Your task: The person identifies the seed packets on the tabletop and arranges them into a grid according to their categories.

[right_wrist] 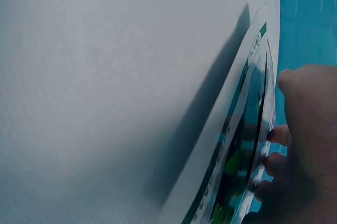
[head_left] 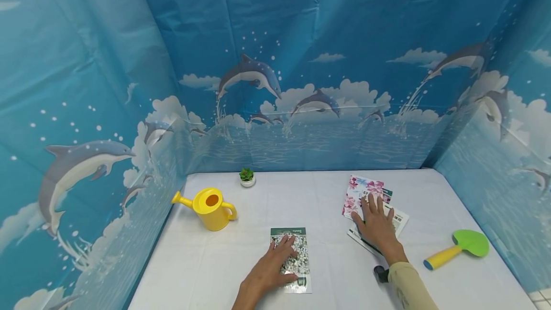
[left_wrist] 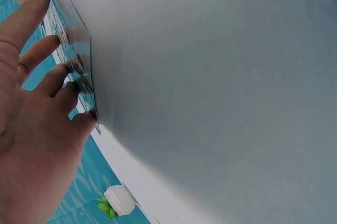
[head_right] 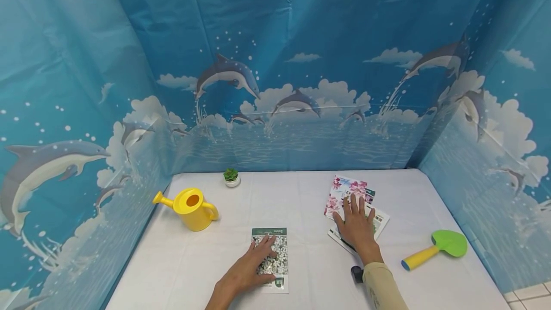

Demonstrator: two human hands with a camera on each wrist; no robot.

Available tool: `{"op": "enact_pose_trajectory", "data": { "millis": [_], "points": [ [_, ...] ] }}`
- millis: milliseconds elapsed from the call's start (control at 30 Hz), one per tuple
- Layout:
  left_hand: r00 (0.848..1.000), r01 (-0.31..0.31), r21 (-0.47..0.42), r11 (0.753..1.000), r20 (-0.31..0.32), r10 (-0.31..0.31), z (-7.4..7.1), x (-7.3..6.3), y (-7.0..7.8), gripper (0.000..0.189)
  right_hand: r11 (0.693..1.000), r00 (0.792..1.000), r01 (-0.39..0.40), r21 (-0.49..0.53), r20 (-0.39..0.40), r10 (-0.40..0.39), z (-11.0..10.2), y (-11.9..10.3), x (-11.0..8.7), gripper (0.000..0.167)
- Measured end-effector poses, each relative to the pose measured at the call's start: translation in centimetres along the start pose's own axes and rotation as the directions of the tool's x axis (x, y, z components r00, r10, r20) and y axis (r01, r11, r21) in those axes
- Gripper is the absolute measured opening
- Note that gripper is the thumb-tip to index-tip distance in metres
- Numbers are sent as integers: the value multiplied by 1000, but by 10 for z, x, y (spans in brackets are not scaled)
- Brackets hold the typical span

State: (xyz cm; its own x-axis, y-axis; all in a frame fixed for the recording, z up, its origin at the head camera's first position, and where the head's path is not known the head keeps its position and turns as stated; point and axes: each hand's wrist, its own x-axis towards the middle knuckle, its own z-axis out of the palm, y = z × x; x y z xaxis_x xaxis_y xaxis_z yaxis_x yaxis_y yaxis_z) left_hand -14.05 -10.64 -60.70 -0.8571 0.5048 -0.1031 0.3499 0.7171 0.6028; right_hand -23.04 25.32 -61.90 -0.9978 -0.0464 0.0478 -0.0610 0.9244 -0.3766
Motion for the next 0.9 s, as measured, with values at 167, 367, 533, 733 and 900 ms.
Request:
{"op": "enact_pose_trajectory", "data": {
  "millis": [167,367,533,733,900],
  "points": [
    [1000,-10,10,1000,-6,10,1,0,0,48,1000,1000,6,-1,-6,-6,0,-4,-2,75],
    [1000,-18,19,1000,-8,18,1,1,-1,47,1000,1000,22,-12,3,-22,2,-8,-5,73],
    [1000,-26,33,999,-8,26,0,1,-1,47,998,998,60,-9,-5,-60,5,-13,-7,71],
    [1000,-13,11,1000,-5,13,-1,0,1,47,995,995,102,-22,-15,-102,6,-22,-10,68],
    [1000,-26,21,999,-15,27,0,0,0,48,990,990,137,-17,-12,-137,7,-29,-12,66]
  ]
}}
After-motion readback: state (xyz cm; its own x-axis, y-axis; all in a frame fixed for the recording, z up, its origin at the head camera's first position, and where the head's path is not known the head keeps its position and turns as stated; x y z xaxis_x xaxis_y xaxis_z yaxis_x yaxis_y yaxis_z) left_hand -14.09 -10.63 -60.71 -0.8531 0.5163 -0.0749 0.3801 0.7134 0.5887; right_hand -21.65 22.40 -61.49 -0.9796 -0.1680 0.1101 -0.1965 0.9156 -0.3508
